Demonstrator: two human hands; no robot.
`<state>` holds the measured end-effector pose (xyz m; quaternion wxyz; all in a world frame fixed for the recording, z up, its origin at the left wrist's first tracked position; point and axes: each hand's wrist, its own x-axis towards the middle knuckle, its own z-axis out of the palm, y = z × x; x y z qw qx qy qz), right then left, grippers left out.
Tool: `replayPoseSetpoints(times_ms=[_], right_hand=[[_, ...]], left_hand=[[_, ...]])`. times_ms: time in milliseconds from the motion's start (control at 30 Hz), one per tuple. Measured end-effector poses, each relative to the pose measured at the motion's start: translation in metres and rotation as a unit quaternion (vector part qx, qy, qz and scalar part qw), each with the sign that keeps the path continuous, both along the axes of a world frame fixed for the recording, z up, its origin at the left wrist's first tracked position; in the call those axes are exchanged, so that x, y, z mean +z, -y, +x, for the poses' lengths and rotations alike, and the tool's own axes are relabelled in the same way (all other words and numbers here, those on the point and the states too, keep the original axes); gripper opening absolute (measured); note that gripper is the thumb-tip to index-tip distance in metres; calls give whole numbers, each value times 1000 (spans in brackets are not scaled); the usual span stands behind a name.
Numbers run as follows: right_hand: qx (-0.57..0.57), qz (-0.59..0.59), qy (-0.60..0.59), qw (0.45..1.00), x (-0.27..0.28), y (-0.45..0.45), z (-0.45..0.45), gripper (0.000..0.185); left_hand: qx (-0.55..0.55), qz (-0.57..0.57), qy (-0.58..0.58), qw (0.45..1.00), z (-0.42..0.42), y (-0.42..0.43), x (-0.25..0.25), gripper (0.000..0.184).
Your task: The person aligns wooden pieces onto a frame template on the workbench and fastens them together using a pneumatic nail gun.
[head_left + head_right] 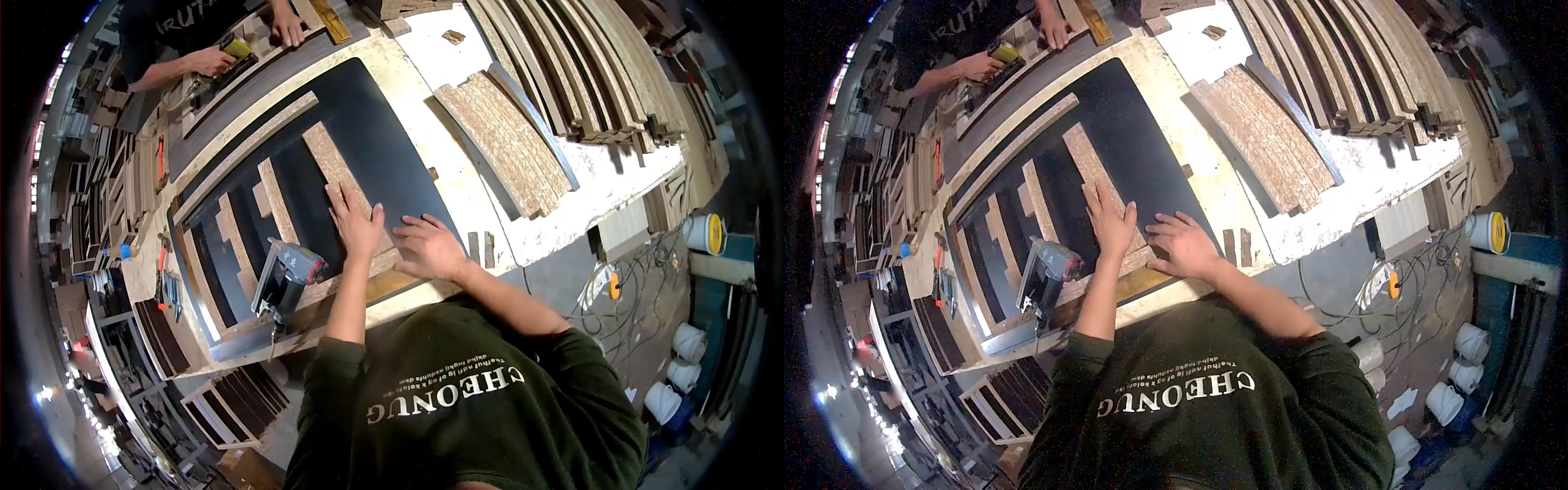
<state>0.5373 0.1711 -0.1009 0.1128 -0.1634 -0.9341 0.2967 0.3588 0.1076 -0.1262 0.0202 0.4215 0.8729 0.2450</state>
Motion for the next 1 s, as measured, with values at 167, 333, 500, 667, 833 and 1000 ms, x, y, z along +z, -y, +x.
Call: replayPoseSetpoints(times_ms=[167, 333, 500, 667, 833, 1000], right_hand=[[0, -15, -10, 1000, -1, -2, -1, 39], [4, -56, 6, 998, 1, -6, -2, 35], [12, -68, -12, 998, -4, -7, 0, 34], [-23, -79, -45, 996, -9, -6, -1, 34], [3, -84, -29, 996, -2, -9, -1, 31], [14, -73, -29, 997, -3, -10, -1, 27]], left_hand=[[-50, 19, 30, 998, 2, 0, -1, 84], [-38, 26, 41, 998, 5, -4, 1, 83], [-36, 41, 53, 997, 6, -5, -2, 86], [-32, 63, 99, 993, 4, -6, -1, 90], [-32, 97, 114, 988, 4, -5, 2, 91], [-21, 55, 88, 994, 5, -6, 8, 86]])
